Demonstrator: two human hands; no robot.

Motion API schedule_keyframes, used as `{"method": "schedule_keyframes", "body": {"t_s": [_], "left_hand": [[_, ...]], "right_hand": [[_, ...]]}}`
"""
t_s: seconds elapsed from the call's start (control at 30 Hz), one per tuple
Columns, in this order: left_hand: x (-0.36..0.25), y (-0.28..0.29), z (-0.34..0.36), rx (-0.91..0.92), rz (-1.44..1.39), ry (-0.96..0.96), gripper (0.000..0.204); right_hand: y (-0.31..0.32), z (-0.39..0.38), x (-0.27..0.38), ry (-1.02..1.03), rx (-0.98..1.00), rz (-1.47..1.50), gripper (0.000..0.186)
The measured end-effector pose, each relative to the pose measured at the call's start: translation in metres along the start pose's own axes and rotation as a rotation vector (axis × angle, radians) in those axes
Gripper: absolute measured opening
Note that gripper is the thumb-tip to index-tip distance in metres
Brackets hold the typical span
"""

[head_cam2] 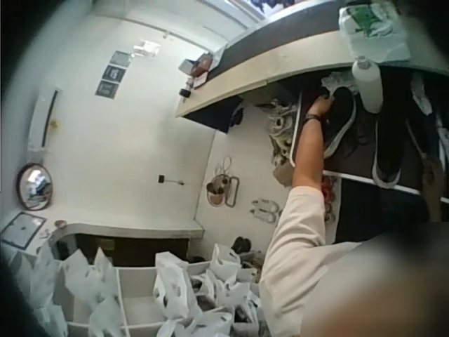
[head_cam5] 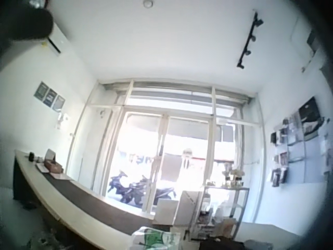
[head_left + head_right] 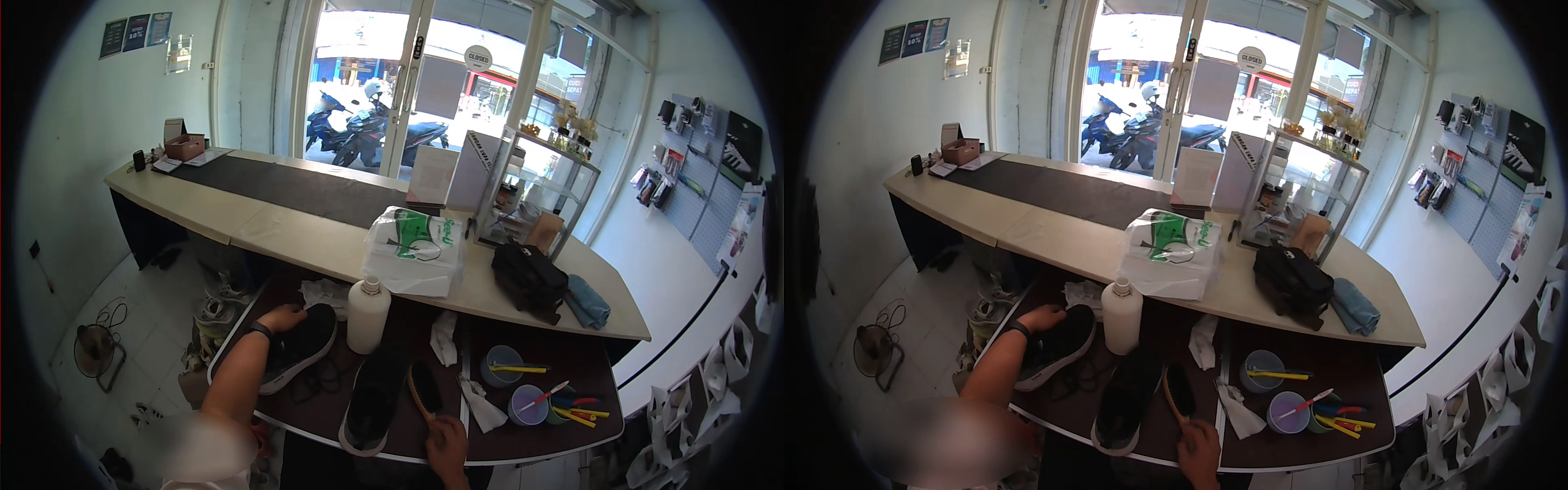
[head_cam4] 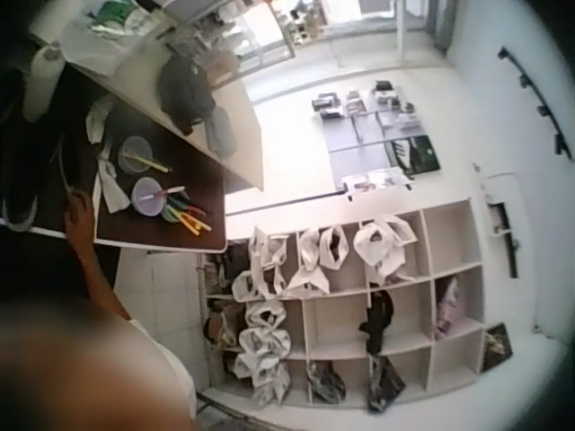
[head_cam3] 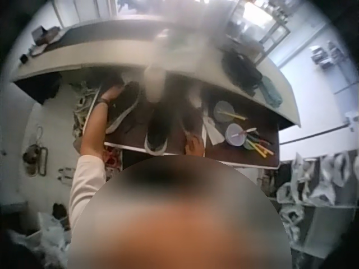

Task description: Repairing the sole of a sneaker using a small tool and a brush at a repair bench.

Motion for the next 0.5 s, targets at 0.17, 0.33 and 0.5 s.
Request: {"method": "schedule_keyframes", "body": {"t_s": [0.17, 0.33, 0.5], "left_hand": [[0.005, 0.002, 0.001, -0.002, -0.038, 0.016, 0.058], [-0.001, 0.002, -0.002, -0.009, -0.04, 0.045, 0.057], [-0.001, 0.001, -0.001, -0.016, -0.046, 0.033, 0.057]], "right_hand": [[-0.003, 0.015, -0.005, -0.106, 0.115, 0.018, 0.026], [-0.011, 0.036, -0.013, -0.194, 0.181, 0.007, 0.019], [-0.017, 0.026, -0.028, -0.217, 0.037, 0.008, 0.018]]}}
Point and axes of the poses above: each hand's wrist, its own z-axis towards the middle knuckle, its own y-axis out of the back of the hand, x = y × z, the point moved 6 cm from there along z, towards the middle knuckle, and after that the axes turned 6 degrees about -x, right-handed, at the moved point
